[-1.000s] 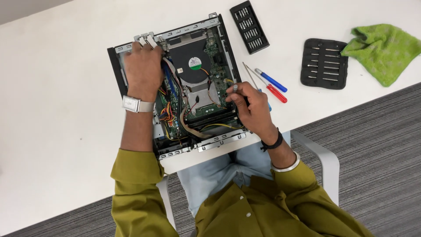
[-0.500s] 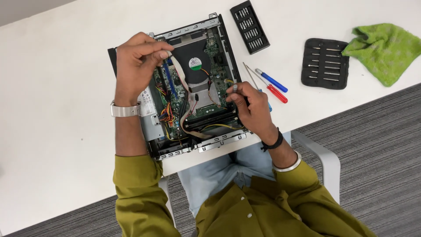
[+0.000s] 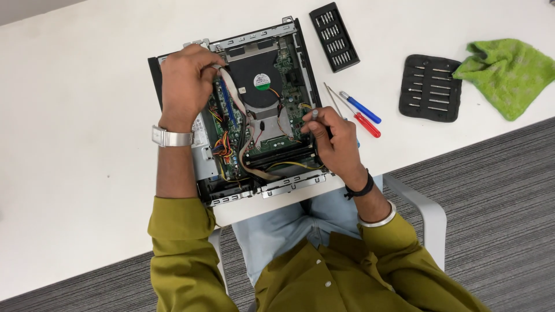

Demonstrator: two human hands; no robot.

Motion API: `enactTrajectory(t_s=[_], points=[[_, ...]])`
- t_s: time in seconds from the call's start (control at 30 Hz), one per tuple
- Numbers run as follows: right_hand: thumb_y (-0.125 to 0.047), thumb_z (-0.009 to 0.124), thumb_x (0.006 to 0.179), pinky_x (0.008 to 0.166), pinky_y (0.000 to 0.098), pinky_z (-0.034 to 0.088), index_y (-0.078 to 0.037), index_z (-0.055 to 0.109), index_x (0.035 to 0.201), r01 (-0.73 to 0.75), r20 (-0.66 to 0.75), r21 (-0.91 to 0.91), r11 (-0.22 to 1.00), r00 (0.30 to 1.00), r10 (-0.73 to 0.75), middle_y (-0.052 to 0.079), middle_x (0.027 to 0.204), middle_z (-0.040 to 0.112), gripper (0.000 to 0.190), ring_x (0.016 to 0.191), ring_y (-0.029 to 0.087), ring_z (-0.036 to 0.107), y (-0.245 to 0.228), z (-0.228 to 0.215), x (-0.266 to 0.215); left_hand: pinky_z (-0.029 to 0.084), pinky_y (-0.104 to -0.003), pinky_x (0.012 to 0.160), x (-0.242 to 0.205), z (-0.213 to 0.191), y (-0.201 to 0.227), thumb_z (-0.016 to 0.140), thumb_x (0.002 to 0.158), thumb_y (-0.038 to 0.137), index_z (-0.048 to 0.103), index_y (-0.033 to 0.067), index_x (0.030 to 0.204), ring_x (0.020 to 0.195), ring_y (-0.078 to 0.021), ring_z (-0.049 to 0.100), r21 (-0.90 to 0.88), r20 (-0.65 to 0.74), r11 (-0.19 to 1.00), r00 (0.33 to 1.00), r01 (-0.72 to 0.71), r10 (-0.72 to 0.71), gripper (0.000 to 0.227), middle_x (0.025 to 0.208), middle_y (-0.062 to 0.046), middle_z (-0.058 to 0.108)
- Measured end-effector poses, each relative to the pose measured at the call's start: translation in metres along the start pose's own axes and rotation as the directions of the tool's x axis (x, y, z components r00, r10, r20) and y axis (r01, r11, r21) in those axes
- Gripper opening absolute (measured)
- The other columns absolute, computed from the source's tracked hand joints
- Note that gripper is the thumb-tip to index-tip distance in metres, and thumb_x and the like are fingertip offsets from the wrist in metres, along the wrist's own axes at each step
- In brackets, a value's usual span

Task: The person disassembles a computer by removing screws with a screwdriver, detaching internal cables by hand, and prying at connectors with a small metal tool.

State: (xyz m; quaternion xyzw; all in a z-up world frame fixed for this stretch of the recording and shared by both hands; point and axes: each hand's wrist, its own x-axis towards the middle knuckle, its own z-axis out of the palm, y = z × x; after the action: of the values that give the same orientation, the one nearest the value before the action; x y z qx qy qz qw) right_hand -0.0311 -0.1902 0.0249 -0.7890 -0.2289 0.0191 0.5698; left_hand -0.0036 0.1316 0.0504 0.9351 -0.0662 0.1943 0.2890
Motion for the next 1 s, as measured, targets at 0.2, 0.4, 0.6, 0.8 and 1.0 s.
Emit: enactTrajectory(t_s=[0.2, 0.4, 0.6, 0.8, 1.0], points=[[-0.006, 0.061, 0.106, 0.071, 0.0258, 0.056, 0.0, 0.062, 0.108, 0.023, 0.0, -0.01, 1.0, 1.0, -0.023, 0.009, 0.087, 0.077, 0.006, 0.083, 0.016, 0.077, -0.001, -0.001, 0.0, 0.052, -0.022, 0.062, -0.007, -0.002, -0.016, 0.06, 0.089, -0.017, 0.081, 0.0073, 0.101, 0.072, -0.0069, 0.07, -0.304, 0.201, 0.903, 0.947, 0.303, -0.25, 0.034, 0.087, -0.005, 0.079], [-0.006, 0.062, 0.106, 0.071, 0.0261, 0.055, 0.001, 0.061, 0.108, 0.02, 0.006, 0.004, 1.0, 1.0, -0.02, 0.01, 0.087, 0.077, 0.008, 0.082, 0.016, 0.077, -0.001, 0.0, -0.001, 0.041, -0.023, 0.061, -0.016, 0.0, -0.024, 0.059, 0.083, -0.022, 0.079, 0.004, 0.103, 0.072, -0.0048, 0.056, -0.495, 0.268, 0.807, 0.94, 0.323, -0.212, 0.038, 0.087, -0.007, 0.076], [-0.007, 0.062, 0.106, 0.07, 0.0263, 0.054, 0.001, 0.061, 0.107, 0.037, 0.005, -0.009, 0.999, 0.999, -0.037, 0.01, 0.087, 0.077, 0.008, 0.079, 0.016, 0.076, 0.002, 0.0, -0.001, 0.05, -0.028, 0.061, -0.009, 0.0, -0.008, 0.062, 0.082, -0.019, 0.077, 0.0028, 0.098, 0.068, -0.0078, 0.065, -0.118, 0.143, 0.988, 0.986, 0.102, -0.085, 0.03, 0.081, -0.007, 0.074], [-0.01, 0.066, 0.1, 0.067, 0.0371, 0.053, -0.001, 0.063, 0.103, 0.214, 0.04, -0.226, 0.95, 0.977, -0.211, 0.011, 0.091, 0.073, 0.01, 0.077, 0.027, 0.071, -0.021, -0.001, 0.01, 0.04, -0.026, 0.055, -0.009, -0.005, -0.007, 0.062, 0.091, -0.015, 0.078, 0.0067, 0.102, 0.066, -0.0088, 0.058, -0.287, 0.259, 0.901, 0.932, 0.326, -0.255, 0.029, 0.081, -0.005, 0.072], [-0.007, 0.062, 0.105, 0.078, 0.0463, 0.051, -0.004, 0.055, 0.119, 0.433, 0.201, -0.221, 0.874, 0.897, -0.394, 0.013, 0.103, 0.068, 0.016, 0.093, 0.034, 0.065, -0.034, 0.03, 0.055, 0.043, -0.018, 0.065, -0.016, -0.003, -0.021, 0.064, 0.094, -0.014, 0.075, 0.0035, 0.109, 0.083, -0.0019, 0.059, -0.625, 0.23, 0.747, 0.968, 0.229, -0.105, 0.026, 0.104, -0.001, 0.073]])
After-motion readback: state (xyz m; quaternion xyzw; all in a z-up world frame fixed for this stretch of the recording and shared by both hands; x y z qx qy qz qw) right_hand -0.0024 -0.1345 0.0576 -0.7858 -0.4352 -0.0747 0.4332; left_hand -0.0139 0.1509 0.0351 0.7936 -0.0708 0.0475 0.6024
